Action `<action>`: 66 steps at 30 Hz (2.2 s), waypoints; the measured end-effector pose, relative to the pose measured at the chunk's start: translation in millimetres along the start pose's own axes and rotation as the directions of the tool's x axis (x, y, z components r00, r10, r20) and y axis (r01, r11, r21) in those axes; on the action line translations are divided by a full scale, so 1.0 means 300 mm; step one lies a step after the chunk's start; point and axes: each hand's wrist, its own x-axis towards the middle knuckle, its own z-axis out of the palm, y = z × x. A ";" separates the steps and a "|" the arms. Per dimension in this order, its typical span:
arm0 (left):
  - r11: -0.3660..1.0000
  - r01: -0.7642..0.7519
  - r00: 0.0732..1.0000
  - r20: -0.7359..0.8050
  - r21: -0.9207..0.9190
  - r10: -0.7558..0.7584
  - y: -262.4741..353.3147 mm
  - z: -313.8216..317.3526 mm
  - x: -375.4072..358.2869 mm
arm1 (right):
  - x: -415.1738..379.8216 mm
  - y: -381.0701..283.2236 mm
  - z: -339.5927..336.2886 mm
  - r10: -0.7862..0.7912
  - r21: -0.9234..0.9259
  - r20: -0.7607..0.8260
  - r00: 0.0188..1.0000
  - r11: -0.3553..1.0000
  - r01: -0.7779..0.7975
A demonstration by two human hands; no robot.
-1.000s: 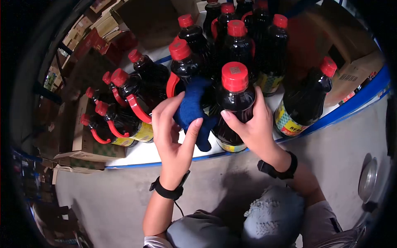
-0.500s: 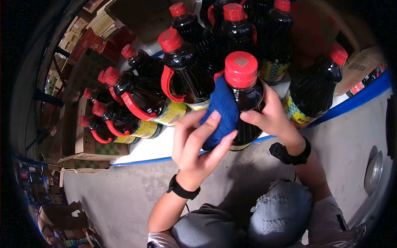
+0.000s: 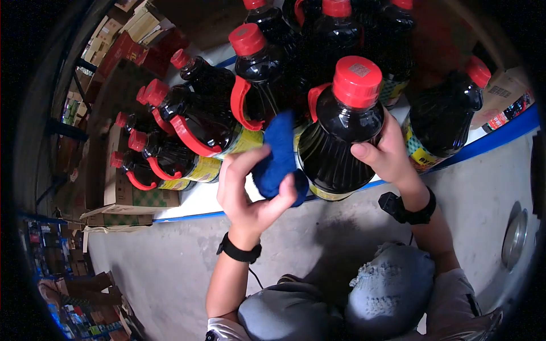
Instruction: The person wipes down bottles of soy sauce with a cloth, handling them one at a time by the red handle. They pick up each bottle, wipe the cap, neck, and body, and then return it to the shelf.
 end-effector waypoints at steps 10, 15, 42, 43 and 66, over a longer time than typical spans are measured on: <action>0.924 -0.334 0.814 0.438 -0.187 0.382 -0.009 0.085 -0.193 | -0.002 -0.009 0.000 0.001 -0.027 0.001 1.000 1.000 -0.001; 0.924 -0.347 0.846 0.372 -0.161 0.382 -0.061 0.058 -0.230 | -0.005 -0.010 0.000 -0.001 -0.088 -0.007 1.000 0.996 0.001; 0.974 -0.202 0.951 0.259 0.108 0.168 0.036 0.036 -0.141 | -0.008 -0.013 0.012 -0.023 -0.098 -0.060 0.998 0.995 0.017; 0.980 -0.164 0.966 0.222 0.115 0.136 0.052 0.046 -0.129 | -0.007 -0.014 0.014 -0.036 -0.107 -0.041 0.998 0.994 0.032; 0.883 -0.427 0.886 0.286 0.194 0.366 0.089 0.072 -0.094 | -0.010 -0.010 0.020 -0.018 -0.120 -0.087 0.996 0.993 0.008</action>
